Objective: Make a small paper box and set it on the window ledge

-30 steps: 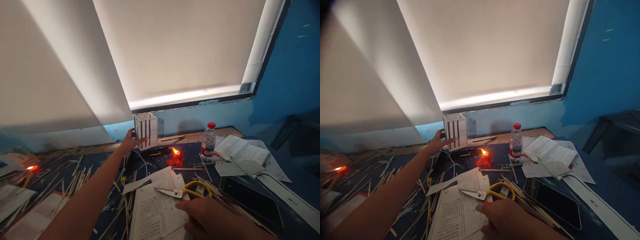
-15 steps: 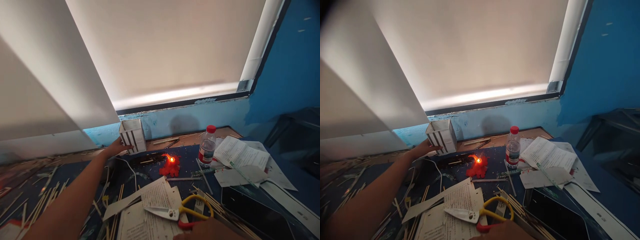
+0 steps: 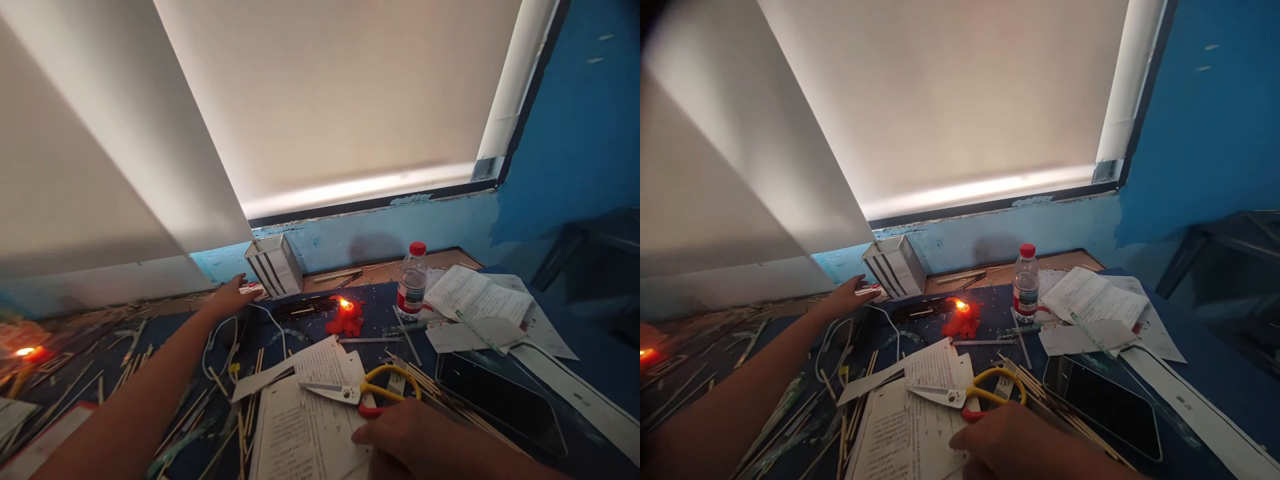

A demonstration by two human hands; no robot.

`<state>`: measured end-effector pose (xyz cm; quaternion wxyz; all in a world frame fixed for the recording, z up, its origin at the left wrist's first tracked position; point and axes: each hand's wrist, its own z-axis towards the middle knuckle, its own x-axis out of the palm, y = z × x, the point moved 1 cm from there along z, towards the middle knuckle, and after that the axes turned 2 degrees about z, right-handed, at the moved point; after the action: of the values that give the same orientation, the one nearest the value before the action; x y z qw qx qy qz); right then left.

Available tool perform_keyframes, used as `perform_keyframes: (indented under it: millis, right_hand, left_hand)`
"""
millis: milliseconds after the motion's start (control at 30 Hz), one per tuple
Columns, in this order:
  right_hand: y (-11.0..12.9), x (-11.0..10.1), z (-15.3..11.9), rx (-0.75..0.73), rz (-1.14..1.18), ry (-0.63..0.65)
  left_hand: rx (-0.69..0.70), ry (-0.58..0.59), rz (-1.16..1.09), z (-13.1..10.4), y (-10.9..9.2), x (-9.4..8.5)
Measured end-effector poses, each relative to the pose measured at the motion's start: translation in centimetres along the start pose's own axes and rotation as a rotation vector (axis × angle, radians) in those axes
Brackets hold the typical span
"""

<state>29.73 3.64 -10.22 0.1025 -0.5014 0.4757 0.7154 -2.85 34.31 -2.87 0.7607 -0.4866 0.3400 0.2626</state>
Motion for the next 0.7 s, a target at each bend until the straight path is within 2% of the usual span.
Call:
perform_keyframes:
  millis: [67,133,200,300,400,467,500,567,700]
  right_hand:
    - [0.6,-0.5,-0.2,-0.001,-0.015,-0.009]
    - [0.7,-0.5,-0.3,-0.014,-0.031,-0.009]
    - [0.7,-0.3,-0.3,-0.032,-0.048,-0.004]
    - [0.6,-0.3,-0.4,-0.058,-0.088,0.006]
    - [0.5,-0.7,-0.6,-0.075,-0.142,0.005]
    - [0.3,-1.0,-0.8,-0.070,-0.177,-0.011]
    - [0.2,-1.2,-0.8,-0.061,-0.192,-0.025]
    - [-0.3,-1.3,-0.9,-0.034,-0.218,-0.060]
    - [-0.9,-1.3,-0.9,0.034,-0.254,-0.111]
  left_hand:
    - [-0.011,-0.053,0.093,-2.5,-2.1,0.1]
    - [0.035,-0.066,0.142,-5.9,-4.6,1.0]
    - [0.100,-0.006,0.162,-10.2,-7.4,2.4]
    - [0.220,0.146,0.160,-18.1,-10.9,4.3]
    - [0.340,0.242,0.193,-25.9,-12.9,5.6]
    - [0.421,0.265,0.232,-29.8,-13.4,6.4]
    - [0.474,0.272,0.234,-31.2,-13.6,6.7]
    - [0.472,0.350,0.261,-32.9,-14.2,7.5]
    - [0.552,0.520,0.369,-33.2,-16.0,8.9]
